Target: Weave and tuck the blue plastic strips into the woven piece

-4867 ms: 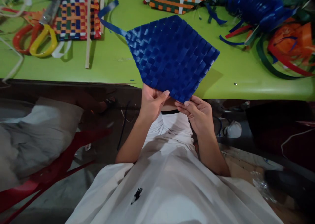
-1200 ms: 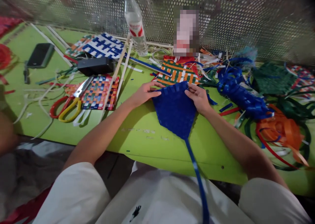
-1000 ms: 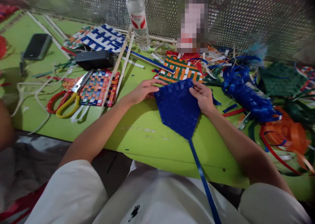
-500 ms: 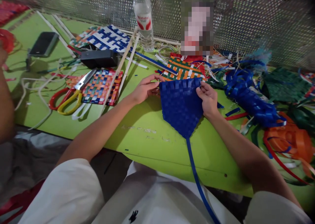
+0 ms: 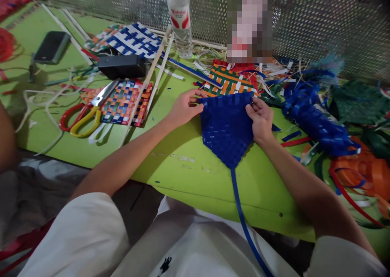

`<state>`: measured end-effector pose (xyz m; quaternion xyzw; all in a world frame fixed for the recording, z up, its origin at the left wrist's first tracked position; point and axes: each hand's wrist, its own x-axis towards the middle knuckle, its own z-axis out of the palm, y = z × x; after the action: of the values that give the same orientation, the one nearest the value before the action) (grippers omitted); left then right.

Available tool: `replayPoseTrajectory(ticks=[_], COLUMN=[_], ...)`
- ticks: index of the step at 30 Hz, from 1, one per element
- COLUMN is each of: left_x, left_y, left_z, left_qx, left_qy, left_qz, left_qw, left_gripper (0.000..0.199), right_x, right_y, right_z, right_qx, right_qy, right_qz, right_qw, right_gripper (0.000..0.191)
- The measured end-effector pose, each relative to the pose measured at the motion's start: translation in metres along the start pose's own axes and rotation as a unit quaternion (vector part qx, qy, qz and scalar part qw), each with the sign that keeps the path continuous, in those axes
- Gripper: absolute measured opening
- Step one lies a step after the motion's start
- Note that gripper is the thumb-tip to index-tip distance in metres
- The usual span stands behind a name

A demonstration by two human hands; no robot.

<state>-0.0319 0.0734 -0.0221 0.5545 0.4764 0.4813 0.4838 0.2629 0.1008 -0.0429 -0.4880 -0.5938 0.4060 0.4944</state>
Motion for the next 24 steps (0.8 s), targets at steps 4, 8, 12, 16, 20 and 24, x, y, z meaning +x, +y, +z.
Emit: replayPoseTrajectory(ticks=[4,8,12,16,20,24], left_x=[-0.005,-0.004,-0.004,-0.004,-0.001,-0.001], left_y=[0.002,0.002,0.001,0.000,0.000,-0.004], left_z=[0.009,0.008,0.008,0.008,0.004,0.005], left_qx=[0.014,-0.082,-0.084,-0.064,-0.078,-0.057], left_qy=[0.037,0.006,0.024,0.032,0.021,-0.011], left_qz=[0.026,-0.021,-0.031,-0.025,-0.057,-0.069], left_qw=[0.999,0.996,0.996,0.997,0.995,0.996], left_gripper=[0.026,0.019,0.031,0.030,0.022,0.030], right_x=[-0.001,-0.001,-0.002,-0.004,-0.001,-0.001], right_y=[-0.002,-0.006,-0.008,-0.005,0.006,0.013], right_z=[0.001,0.001,0.001,0.001,0.001,0.003], right_qx=[0.017,0.007,0.023,0.055,0.057,0.058], right_qy=[0.009,-0.003,0.011,0.015,0.009,-0.007], right_qz=[-0.008,0.005,0.012,-0.001,-0.032,-0.070], right_qw=[1.000,1.000,1.000,0.998,0.998,0.996], right_gripper=[0.058,0.062,0.064,0.056,0.058,0.059])
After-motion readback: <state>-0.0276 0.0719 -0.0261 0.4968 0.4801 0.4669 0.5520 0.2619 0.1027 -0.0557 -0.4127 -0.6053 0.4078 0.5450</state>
